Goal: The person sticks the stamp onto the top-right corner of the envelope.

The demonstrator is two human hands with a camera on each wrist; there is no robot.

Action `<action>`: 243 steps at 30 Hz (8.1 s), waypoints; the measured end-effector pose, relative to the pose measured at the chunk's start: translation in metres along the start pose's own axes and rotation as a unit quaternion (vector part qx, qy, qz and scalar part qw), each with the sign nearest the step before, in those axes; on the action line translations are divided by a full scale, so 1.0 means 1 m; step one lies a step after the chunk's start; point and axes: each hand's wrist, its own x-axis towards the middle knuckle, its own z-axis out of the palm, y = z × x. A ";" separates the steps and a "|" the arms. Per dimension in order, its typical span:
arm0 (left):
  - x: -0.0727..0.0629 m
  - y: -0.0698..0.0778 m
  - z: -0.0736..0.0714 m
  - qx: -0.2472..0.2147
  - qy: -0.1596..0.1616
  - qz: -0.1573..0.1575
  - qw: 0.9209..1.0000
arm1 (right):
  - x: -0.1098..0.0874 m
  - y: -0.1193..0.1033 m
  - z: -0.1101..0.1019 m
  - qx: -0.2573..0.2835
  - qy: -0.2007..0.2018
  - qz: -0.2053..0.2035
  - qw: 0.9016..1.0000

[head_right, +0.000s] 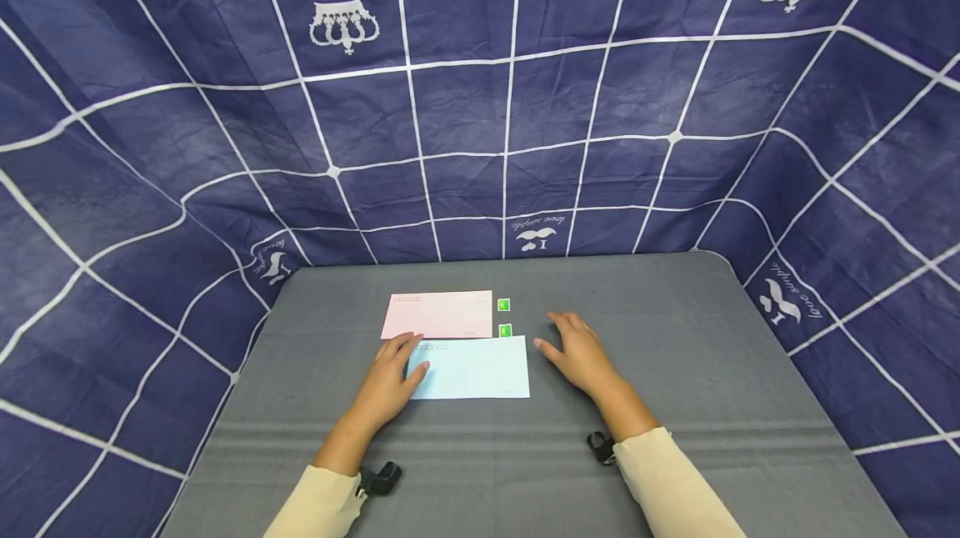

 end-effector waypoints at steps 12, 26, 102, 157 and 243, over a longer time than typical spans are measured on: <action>-0.001 0.004 0.004 0.009 -0.030 0.015 0.999 | 0.004 -0.007 0.004 0.000 -0.013 -0.005 1.000; -0.005 0.006 0.007 -0.002 -0.041 0.017 0.999 | 0.011 -0.018 0.012 -0.011 -0.008 -0.028 1.000; -0.006 0.004 0.012 -0.013 -0.124 0.009 0.992 | 0.062 -0.039 0.056 0.086 -0.039 0.122 0.988; -0.004 0.011 0.009 -0.008 -0.141 -0.004 0.990 | 0.059 -0.027 0.052 0.274 -0.003 0.170 0.947; -0.006 0.005 0.013 -0.024 -0.145 -0.009 0.989 | 0.037 -0.033 0.050 0.188 -0.054 0.141 0.971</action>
